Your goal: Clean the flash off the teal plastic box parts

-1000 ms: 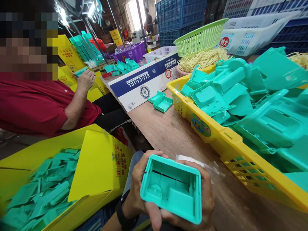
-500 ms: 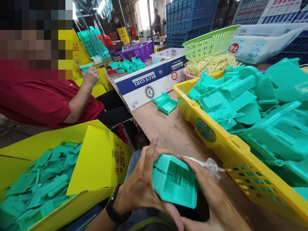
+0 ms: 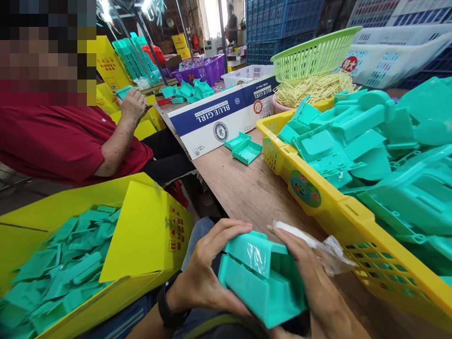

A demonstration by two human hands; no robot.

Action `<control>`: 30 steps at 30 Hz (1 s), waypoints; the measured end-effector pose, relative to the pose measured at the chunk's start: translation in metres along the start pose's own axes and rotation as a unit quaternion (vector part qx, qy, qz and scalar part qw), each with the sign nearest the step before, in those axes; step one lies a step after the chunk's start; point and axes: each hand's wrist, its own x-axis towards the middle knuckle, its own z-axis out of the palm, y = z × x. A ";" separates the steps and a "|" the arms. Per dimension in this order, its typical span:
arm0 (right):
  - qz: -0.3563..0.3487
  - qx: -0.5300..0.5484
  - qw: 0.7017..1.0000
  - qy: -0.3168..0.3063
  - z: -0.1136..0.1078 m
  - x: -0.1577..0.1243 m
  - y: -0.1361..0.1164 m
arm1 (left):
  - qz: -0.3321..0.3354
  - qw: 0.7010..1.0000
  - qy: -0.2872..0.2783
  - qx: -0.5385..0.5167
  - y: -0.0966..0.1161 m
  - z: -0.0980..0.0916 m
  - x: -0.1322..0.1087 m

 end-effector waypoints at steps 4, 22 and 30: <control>0.040 0.058 0.998 -0.006 -0.002 0.003 -0.009 | 0.006 0.999 -0.008 0.040 0.008 -0.003 -0.001; 0.037 0.008 0.981 0.189 0.028 0.006 -0.024 | -0.087 0.996 -0.025 0.001 0.010 0.013 -0.004; 0.234 0.120 0.941 0.212 0.042 0.002 -0.031 | -0.182 0.982 -0.030 -0.038 0.022 0.024 0.001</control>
